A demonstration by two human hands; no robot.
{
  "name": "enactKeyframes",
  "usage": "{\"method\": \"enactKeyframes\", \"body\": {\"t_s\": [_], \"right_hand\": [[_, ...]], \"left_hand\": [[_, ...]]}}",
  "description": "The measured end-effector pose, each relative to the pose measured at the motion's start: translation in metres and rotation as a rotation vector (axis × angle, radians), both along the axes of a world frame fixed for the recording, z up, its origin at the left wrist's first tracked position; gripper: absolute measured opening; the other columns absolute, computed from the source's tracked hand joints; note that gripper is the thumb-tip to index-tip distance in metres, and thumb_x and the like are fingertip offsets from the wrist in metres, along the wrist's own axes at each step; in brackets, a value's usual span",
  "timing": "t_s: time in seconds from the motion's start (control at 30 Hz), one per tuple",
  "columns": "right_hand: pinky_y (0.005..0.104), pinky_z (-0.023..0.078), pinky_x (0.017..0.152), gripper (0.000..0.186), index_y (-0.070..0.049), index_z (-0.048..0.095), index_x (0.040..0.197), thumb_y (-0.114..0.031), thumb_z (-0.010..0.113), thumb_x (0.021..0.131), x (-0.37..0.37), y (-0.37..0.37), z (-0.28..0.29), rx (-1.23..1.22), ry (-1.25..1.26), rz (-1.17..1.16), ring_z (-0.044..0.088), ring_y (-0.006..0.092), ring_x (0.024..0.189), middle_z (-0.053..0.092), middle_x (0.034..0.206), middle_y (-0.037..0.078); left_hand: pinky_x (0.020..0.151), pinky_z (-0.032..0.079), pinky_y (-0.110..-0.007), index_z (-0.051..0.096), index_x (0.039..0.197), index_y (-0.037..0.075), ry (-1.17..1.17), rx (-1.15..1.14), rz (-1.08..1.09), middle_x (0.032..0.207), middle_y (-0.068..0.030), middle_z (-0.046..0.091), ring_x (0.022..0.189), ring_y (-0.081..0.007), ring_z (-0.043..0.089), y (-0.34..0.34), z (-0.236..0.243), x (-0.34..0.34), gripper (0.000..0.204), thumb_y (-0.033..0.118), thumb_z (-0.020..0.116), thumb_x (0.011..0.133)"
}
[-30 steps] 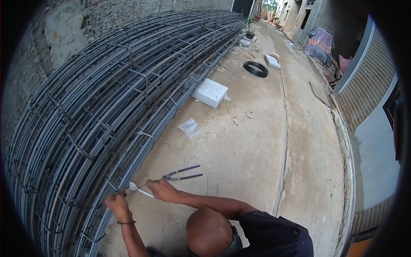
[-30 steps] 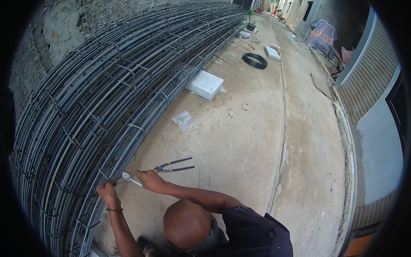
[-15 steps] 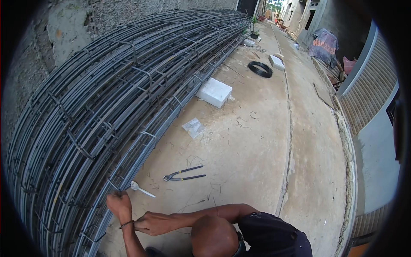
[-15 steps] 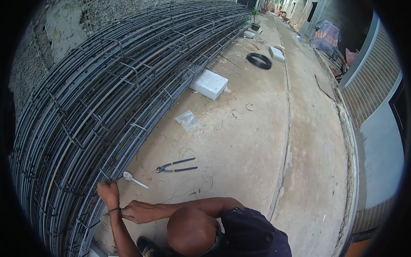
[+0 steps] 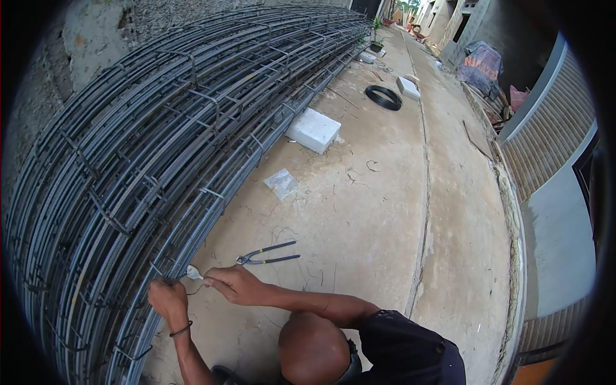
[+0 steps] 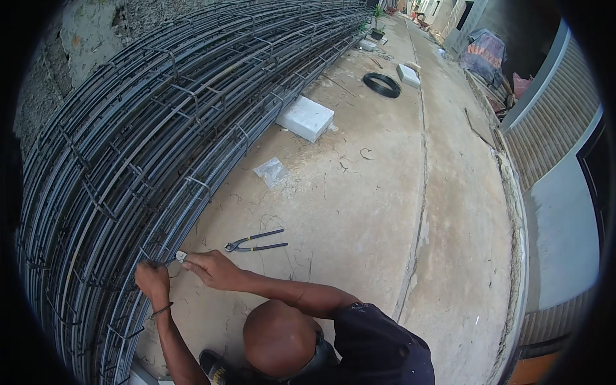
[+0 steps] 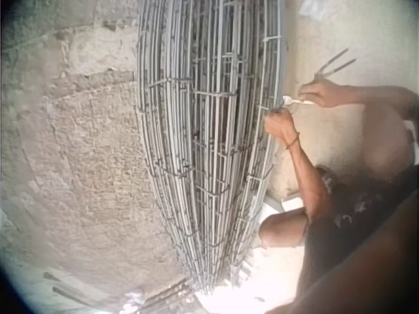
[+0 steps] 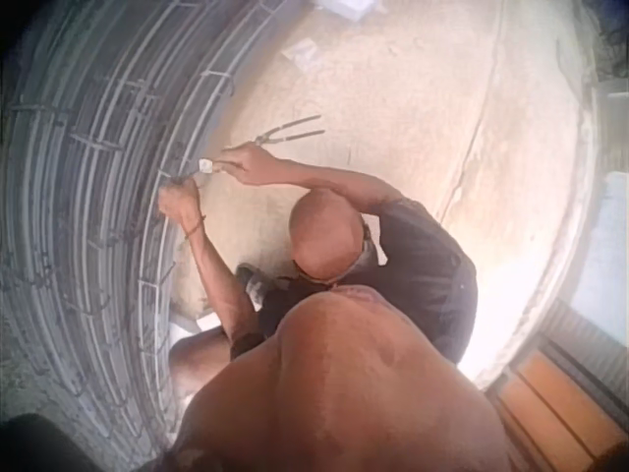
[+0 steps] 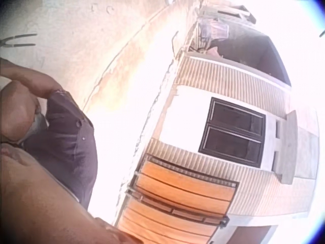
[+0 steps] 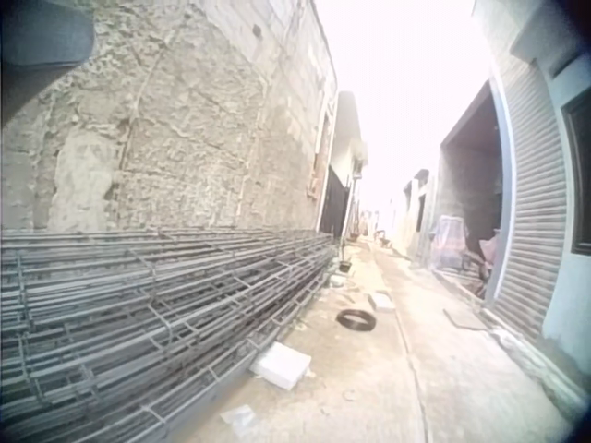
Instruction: The person ties pieces of steel rebar together using thin wire, wrapping the wire around the joints and twisting it tightly by hand and then with pliers.
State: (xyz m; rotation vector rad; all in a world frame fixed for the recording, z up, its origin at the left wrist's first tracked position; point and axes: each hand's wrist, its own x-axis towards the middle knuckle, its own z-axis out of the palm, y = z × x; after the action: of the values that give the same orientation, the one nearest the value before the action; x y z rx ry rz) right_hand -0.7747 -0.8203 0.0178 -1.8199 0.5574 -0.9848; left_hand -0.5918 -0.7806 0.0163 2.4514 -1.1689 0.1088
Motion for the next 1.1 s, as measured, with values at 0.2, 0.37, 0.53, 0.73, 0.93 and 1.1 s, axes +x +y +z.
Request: {"method": "enactKeyframes", "body": {"t_s": [0.2, 0.37, 0.53, 0.73, 0.93, 1.1], "right_hand": [[0.0440, 0.047, 0.065, 0.035, -0.009, 0.043, 0.124, -0.019, 0.054, 0.092, -0.032, 0.069, -0.081, 0.257, 0.541, 0.330, 0.063, 0.0344, 0.073, 0.062, 0.082, 0.019], [0.0375, 0.048, 0.080, 0.047, -0.010, 0.037, 0.135, -0.023, 0.054, 0.093, -0.138, 0.083, -0.090, 0.651, 0.541, 0.477, 0.061, 0.0279, 0.099, 0.063, 0.102, 0.016], [0.0345, 0.050, 0.084, 0.066, 0.000, 0.060, 0.112, -0.057, 0.031, 0.096, -0.201, 0.004, -0.106, 1.075, 0.194, 0.374, 0.060, 0.0181, 0.095, 0.064, 0.100, 0.011], [0.0412, 0.047, 0.084, 0.043, -0.006, 0.060, 0.109, -0.019, 0.076, 0.071, -0.247, -0.111, -0.143, -0.164, 0.999, -0.248, 0.057, 0.0354, 0.095, 0.063, 0.104, 0.014], [0.0420, 0.048, 0.086, 0.056, -0.007, 0.057, 0.108, -0.023, 0.082, 0.061, -0.155, -0.121, -0.126, -0.327, 1.279, 0.173, 0.049, 0.0351, 0.108, 0.054, 0.108, 0.015], [0.0414, 0.048, 0.085, 0.051, -0.005, 0.057, 0.102, -0.020, 0.083, 0.060, -0.154, -0.127, -0.149, -0.285, 1.193, 0.303, 0.054, 0.0367, 0.100, 0.053, 0.102, 0.017]], "left_hand": [[0.060, 0.047, -0.041, 0.066, 0.076, -0.004, 0.411, -0.218, 0.033, 0.061, -0.0145, 0.058, 0.057, -0.0283, 0.058, 0.015, -0.013, -0.009, 0.022, 0.018, 0.066, 0.079], [0.056, 0.041, -0.031, 0.067, 0.089, 0.001, 1.072, -0.609, 0.020, 0.067, -0.0012, 0.054, 0.061, -0.0119, 0.049, 0.030, -0.021, -0.027, 0.028, 0.027, 0.058, 0.092], [0.071, 0.041, -0.031, 0.063, 0.107, 0.007, 2.073, -0.795, -0.393, 0.079, -0.0035, 0.052, 0.077, -0.0151, 0.048, 0.043, -0.049, -0.004, 0.031, 0.034, 0.058, 0.092], [0.075, 0.040, -0.031, 0.060, 0.097, 0.009, 2.584, -1.060, -0.490, 0.083, -0.0026, 0.049, 0.079, -0.0164, 0.045, 0.007, -0.089, -0.042, 0.020, 0.027, 0.058, 0.091], [0.059, 0.040, -0.027, 0.064, 0.088, 0.000, 1.757, -0.932, -0.031, 0.073, -0.0029, 0.055, 0.065, -0.0132, 0.048, 0.028, -0.047, -0.019, 0.016, 0.016, 0.063, 0.089], [0.050, 0.037, -0.023, 0.067, 0.074, -0.006, 0.930, -0.794, 0.287, 0.059, -0.0034, 0.057, 0.052, -0.0084, 0.049, 0.012, -0.028, -0.051, 0.012, 0.003, 0.065, 0.082]]}}
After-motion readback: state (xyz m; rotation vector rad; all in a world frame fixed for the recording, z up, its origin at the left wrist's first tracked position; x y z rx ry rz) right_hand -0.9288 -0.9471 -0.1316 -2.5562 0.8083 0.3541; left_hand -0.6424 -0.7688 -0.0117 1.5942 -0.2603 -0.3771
